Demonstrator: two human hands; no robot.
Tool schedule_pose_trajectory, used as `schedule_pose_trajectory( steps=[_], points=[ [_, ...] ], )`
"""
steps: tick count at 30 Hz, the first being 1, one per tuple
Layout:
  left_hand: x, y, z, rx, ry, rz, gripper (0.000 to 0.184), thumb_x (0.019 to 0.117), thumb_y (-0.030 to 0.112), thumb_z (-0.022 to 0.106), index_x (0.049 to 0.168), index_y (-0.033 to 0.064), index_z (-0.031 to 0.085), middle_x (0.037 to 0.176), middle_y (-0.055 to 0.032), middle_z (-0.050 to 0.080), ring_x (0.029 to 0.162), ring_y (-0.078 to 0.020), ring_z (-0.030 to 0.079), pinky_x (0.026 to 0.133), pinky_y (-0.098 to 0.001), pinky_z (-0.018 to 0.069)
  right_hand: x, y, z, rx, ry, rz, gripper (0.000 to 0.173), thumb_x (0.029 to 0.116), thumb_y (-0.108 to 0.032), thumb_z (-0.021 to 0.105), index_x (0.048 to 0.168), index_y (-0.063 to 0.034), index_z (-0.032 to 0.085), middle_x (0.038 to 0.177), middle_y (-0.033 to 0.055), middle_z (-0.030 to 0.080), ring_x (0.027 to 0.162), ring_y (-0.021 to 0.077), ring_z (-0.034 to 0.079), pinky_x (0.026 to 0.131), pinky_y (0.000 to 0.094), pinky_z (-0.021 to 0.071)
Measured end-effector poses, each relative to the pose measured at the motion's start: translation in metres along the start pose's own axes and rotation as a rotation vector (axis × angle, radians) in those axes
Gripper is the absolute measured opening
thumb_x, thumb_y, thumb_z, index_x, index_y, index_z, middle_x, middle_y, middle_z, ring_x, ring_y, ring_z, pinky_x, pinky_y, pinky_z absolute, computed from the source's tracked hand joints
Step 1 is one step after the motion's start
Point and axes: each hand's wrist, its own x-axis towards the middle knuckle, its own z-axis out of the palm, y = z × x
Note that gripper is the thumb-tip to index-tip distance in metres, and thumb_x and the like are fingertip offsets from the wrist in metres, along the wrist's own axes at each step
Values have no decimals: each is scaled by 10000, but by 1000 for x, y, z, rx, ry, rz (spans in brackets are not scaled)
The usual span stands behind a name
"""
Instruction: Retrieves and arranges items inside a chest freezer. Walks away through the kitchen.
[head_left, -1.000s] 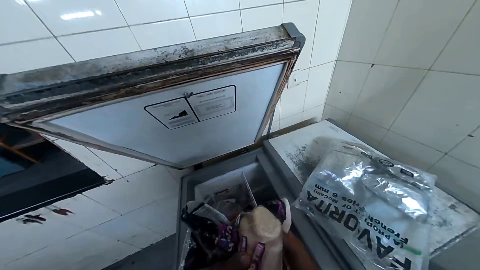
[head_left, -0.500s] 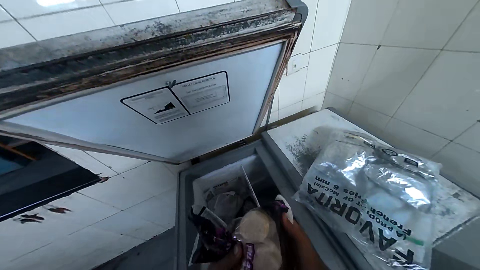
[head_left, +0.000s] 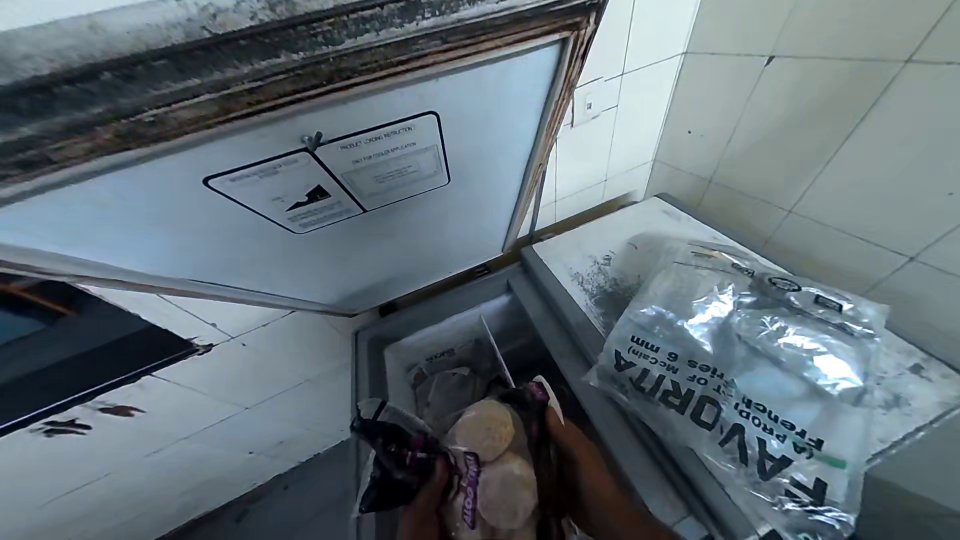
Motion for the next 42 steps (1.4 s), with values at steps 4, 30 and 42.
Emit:
schedule_pose_trajectory(
  steps=[4,30,42],
  points=[
    [-4,-10,-12,-40,-96,-103,227,1008,362,591,980,195,742,914,1,779,873,-93,743,837,-312,620,-6,0,-1,0,96,25,405,1084,-366,406,1286,-37,529,987,30,721,898,102,713,814,309,612],
    [20,-11,-17,-19,230,-89,486,1119,398,207,1131,112,601,903,-17,742,834,-119,732,768,-326,631,12,8,-49,-197,6,-121,264,870,-38,690,1111,-57,586,954,18,673,850,111,662,752,305,577],
    [25,-1,-22,86,206,-207,398,1121,318,278,1178,84,595,937,-51,740,839,-142,732,756,-335,633,17,8,-50,-188,18,54,210,1040,-158,506,1229,-84,562,935,27,647,782,113,650,710,301,577]
  ],
)
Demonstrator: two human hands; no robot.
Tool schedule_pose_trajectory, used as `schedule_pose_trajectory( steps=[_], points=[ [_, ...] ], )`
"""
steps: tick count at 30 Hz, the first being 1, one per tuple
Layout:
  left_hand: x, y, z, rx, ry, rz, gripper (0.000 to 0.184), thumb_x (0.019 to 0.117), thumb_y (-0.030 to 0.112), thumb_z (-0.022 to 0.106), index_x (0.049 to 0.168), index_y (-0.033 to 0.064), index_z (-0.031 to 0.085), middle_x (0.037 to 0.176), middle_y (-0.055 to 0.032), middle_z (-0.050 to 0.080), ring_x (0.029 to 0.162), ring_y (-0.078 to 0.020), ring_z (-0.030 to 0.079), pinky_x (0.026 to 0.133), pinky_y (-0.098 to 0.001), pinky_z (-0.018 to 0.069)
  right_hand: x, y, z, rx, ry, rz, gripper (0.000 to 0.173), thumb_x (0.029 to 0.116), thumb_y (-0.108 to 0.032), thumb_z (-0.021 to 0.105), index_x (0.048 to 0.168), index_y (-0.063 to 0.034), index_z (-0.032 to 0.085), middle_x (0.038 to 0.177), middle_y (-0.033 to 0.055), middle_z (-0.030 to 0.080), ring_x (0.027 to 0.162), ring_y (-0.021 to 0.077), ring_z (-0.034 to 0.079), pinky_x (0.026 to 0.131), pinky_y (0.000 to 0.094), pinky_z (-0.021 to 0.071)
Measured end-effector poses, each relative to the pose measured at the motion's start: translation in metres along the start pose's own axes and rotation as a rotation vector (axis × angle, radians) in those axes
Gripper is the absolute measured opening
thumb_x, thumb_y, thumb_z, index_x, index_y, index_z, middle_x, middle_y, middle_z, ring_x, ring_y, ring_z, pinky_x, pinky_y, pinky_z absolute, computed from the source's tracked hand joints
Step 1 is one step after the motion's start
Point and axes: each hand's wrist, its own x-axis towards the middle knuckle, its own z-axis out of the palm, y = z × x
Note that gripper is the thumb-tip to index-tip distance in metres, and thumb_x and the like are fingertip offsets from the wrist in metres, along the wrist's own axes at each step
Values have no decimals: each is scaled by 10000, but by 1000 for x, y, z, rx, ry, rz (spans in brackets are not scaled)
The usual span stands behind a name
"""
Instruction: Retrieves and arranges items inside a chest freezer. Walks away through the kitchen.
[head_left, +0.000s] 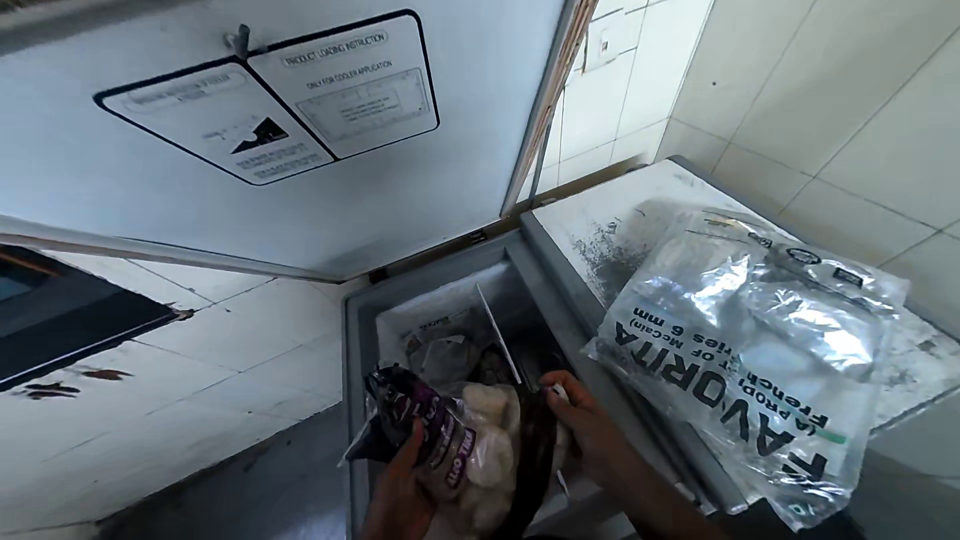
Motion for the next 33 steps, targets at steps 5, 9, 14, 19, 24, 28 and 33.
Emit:
schedule_pose_trajectory(
  steps=[5,9,14,19,24,28,33],
  points=[
    [7,-6,-11,-7,-6,-11,302,1100,202,345,1158,45,596,922,-65,735,838,-149,729,772,-336,632,-4,-1,-2,111,-64,53,464,908,-101,647,1345,-130,494,1076,77,664,877,173,682,756,359,596],
    [10,-8,-12,-53,-8,22,407,1123,315,269,1176,70,591,914,-61,727,818,-153,723,752,-347,629,-5,7,-10,118,-104,24,538,851,-74,679,1348,-152,490,1093,54,664,912,171,682,790,384,600],
    [7,-3,-5,-50,19,70,429,1125,335,268,1248,56,570,998,-78,730,909,-165,727,813,-368,628,0,20,-19,74,-123,53,605,822,-40,622,1396,-130,455,1160,60,650,943,164,671,794,373,590],
    [1,2,4,-104,13,63,505,1119,411,211,1248,89,578,1024,-71,744,928,-168,738,808,-379,637,4,56,-33,230,-229,58,1005,775,-433,858,1554,-156,287,1309,42,631,1122,157,661,953,367,571],
    [-1,7,12,-153,-47,67,537,1112,437,206,1222,95,605,1037,-82,750,954,-184,740,837,-398,634,-13,63,-8,248,-402,101,345,844,-410,813,1119,-231,706,1032,-81,748,968,47,695,883,294,579],
    [-5,11,13,-123,-90,37,466,1106,387,253,1186,95,608,1022,-74,754,942,-170,742,842,-379,634,-11,54,8,395,-287,98,405,814,-284,854,1148,-168,658,1016,-15,755,940,114,722,863,350,606],
    [-3,4,6,-123,-202,21,338,905,349,702,1124,93,673,1006,-76,766,935,-166,747,858,-365,627,-13,36,20,425,-116,153,385,878,-289,801,1162,-108,615,981,29,756,911,144,737,838,362,622]
  ],
)
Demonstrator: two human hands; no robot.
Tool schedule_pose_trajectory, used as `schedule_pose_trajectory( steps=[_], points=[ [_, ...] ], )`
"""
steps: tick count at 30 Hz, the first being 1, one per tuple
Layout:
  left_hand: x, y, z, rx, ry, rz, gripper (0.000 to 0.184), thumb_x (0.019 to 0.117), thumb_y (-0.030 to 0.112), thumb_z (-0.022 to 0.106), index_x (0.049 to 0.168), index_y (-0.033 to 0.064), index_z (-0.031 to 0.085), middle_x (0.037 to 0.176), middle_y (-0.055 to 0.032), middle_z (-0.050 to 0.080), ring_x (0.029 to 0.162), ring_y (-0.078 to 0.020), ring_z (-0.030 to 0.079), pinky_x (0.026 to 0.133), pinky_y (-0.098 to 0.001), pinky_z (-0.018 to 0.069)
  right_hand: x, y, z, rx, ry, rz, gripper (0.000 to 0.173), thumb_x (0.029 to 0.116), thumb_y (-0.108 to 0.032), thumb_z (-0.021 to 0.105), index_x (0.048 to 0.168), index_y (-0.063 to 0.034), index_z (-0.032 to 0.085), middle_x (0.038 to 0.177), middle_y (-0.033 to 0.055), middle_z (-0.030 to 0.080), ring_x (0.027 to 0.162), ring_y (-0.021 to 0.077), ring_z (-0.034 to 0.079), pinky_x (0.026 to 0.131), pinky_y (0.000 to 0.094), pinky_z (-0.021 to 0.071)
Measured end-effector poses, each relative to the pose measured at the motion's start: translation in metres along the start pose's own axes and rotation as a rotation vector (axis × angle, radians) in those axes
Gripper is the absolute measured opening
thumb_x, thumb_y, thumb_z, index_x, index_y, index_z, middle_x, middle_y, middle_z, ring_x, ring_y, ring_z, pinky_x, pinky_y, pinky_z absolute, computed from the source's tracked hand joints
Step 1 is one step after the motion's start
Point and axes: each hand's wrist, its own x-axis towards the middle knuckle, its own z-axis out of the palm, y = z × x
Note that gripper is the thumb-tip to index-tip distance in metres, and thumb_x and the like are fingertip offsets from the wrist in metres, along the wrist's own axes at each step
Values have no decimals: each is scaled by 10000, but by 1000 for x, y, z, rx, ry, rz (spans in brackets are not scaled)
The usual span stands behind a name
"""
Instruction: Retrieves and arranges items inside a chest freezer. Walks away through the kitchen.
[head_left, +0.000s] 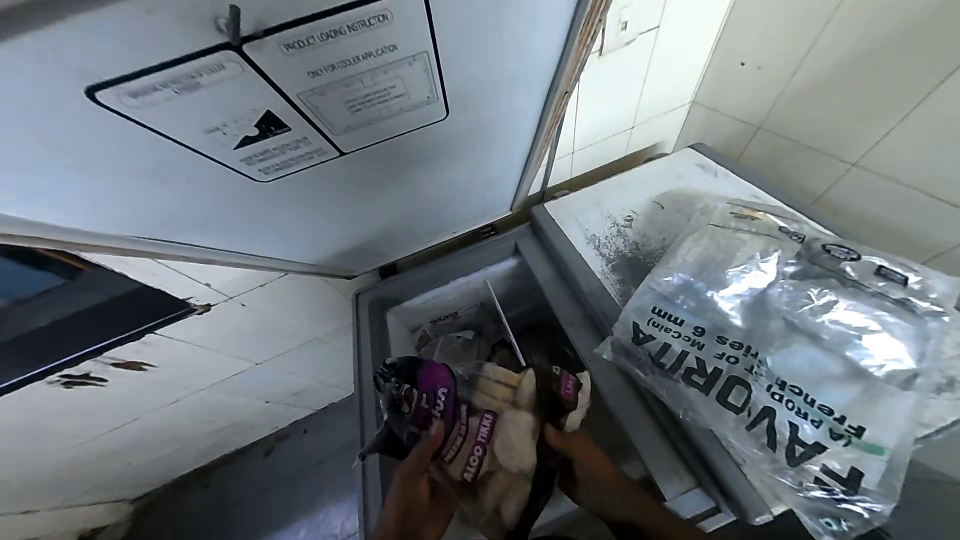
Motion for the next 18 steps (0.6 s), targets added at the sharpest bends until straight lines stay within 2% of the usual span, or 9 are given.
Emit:
schedule_pose_trajectory(
  steps=[2,4,5,9,11,13,15,16,18],
  points=[
    [-1,-2,-1,12,-1,-16,298,901,314,723,1098,93,687,992,-73,766,925,-167,745,859,-366,624,0,-4,3,13,32,5,328,898,-221,762,1161,-88,617,979,53,761,911,162,742,841,374,624],
    [-3,-4,3,55,59,-29,193,983,187,531,1084,85,660,962,-59,763,891,-152,743,832,-355,628,0,-6,5,11,45,8,350,878,-216,771,1160,-83,611,968,56,761,899,161,743,833,372,626],
    [-3,-4,5,66,94,-30,194,979,146,499,1066,78,658,932,-60,760,861,-150,741,807,-354,629,1,-6,4,10,48,-5,394,847,-227,802,1159,-89,605,959,51,758,885,157,742,821,368,627],
    [0,-6,6,59,155,-5,233,1009,100,424,1036,57,652,888,-63,753,819,-144,739,773,-345,633,0,-11,4,26,86,-88,616,751,-438,893,1173,-113,583,932,12,746,835,122,734,764,336,633],
    [1,-9,3,35,162,2,255,1016,107,405,989,66,655,854,-56,745,795,-139,734,759,-335,632,2,-16,9,36,175,-93,645,812,-435,829,1234,-74,501,932,30,732,835,134,735,756,341,637],
    [1,-12,1,3,127,-9,190,977,126,489,961,80,673,839,-55,740,785,-135,730,759,-334,631,4,-21,13,39,219,-92,474,919,-322,701,1246,-46,496,938,63,737,847,156,742,764,356,641],
    [-1,-12,0,-7,74,-42,78,878,165,676,914,103,705,819,-45,733,768,-127,722,758,-335,625,5,-24,14,26,203,-87,434,958,-290,657,1266,-38,482,954,81,734,859,168,742,778,362,639],
    [-1,-11,0,-3,50,-66,117,829,191,764,901,107,726,816,-44,733,768,-127,721,763,-335,626,6,-24,15,17,203,-77,415,962,-280,644,1260,-40,484,942,80,733,843,165,742,762,356,639],
    [-1,-10,0,28,55,-97,136,850,149,733,964,81,703,860,-69,745,802,-148,732,783,-350,627,5,-25,18,16,207,-42,374,971,-254,624,1247,-39,489,924,81,734,821,166,742,743,351,640]
  ],
)
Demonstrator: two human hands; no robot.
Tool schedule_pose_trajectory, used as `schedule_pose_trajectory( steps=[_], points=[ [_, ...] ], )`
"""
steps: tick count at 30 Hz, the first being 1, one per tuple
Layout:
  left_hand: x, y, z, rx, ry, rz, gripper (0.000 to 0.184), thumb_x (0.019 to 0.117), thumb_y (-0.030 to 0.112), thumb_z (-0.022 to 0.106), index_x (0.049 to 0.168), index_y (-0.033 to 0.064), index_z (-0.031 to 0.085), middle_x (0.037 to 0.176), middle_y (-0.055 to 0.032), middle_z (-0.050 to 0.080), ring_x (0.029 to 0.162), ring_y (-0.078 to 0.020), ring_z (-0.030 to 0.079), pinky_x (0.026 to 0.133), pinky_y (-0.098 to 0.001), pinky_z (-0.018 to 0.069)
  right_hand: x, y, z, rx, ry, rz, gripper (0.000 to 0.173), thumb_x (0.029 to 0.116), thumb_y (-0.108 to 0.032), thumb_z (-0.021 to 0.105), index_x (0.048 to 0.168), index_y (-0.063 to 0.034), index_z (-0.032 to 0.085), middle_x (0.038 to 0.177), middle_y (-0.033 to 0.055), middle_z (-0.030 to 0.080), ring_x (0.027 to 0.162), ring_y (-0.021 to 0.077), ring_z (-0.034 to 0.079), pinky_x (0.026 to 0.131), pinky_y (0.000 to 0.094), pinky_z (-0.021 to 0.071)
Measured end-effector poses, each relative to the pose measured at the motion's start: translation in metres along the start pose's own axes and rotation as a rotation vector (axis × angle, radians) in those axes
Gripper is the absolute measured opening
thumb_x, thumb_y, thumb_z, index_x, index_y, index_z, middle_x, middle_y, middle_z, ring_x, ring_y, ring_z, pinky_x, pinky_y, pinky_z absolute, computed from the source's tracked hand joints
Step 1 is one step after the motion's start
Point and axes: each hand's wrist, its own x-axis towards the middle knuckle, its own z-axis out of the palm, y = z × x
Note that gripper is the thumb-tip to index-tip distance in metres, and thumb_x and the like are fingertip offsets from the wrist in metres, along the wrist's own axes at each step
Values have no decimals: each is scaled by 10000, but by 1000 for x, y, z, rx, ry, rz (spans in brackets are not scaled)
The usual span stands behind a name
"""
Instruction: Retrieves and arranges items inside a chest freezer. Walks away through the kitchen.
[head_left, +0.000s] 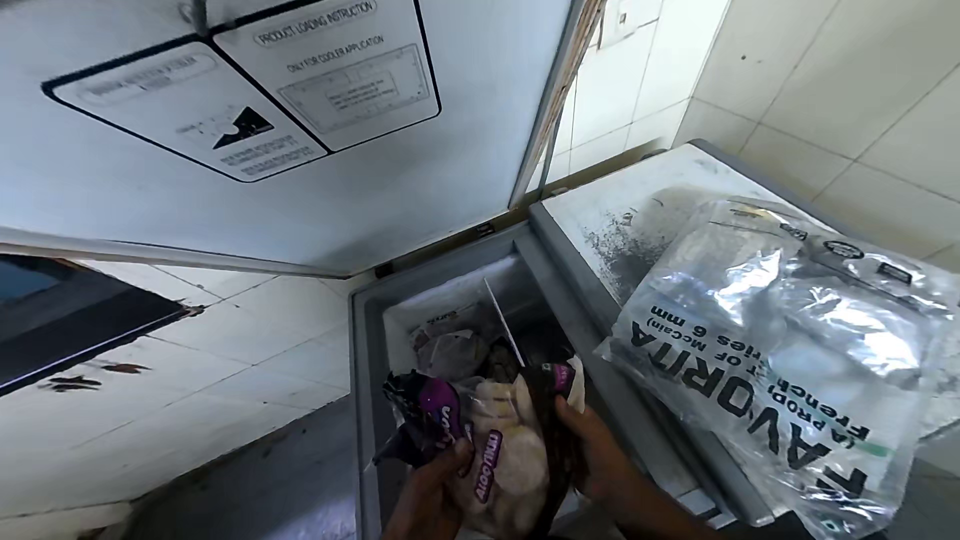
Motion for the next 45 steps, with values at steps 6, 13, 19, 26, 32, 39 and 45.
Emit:
schedule_pose_trajectory(
  steps=[6,13,19,26,32,39,45],
  points=[
    [7,-7,0,55,129,30,138,934,10,565,1055,21,631,878,-92,742,804,-166,734,756,-357,631,4,6,3,53,15,55,289,1095,-271,413,1206,-35,536,905,85,726,804,164,732,733,341,633],
    [10,-8,1,32,183,73,161,912,9,595,1071,7,617,876,-103,733,790,-172,729,738,-362,631,3,0,8,-9,30,44,338,965,-166,626,1246,-29,497,946,100,729,837,180,739,764,363,638],
    [7,-9,7,87,237,73,157,916,-37,580,1065,-2,613,868,-99,728,789,-175,723,731,-361,627,1,3,10,-97,64,48,545,788,-152,795,1231,-37,500,930,73,723,818,159,731,740,347,634],
    [15,-9,1,69,191,45,191,958,35,571,1143,-12,585,920,-127,725,835,-196,726,765,-381,627,5,6,10,-8,89,55,273,1003,-159,585,1229,-24,514,917,103,726,814,178,735,742,357,636],
    [16,-4,4,18,128,-18,242,1046,137,432,1180,4,583,981,-120,728,895,-194,731,807,-379,629,11,2,11,46,160,70,210,1079,-173,488,1222,-25,529,910,120,719,800,193,733,722,360,634],
    [13,-5,-10,30,17,-61,301,1008,226,528,1214,12,580,1033,-111,735,949,-191,729,859,-376,619,17,5,6,68,214,114,310,1110,-281,415,1162,-29,588,879,114,713,760,183,719,675,351,622],
    [15,-14,-36,-10,-255,-61,486,781,405,859,1145,112,726,1072,-67,762,998,-169,731,927,-373,592,20,1,5,76,218,103,343,1117,-309,387,1140,-39,598,894,109,700,771,184,703,692,353,612]
  ],
)
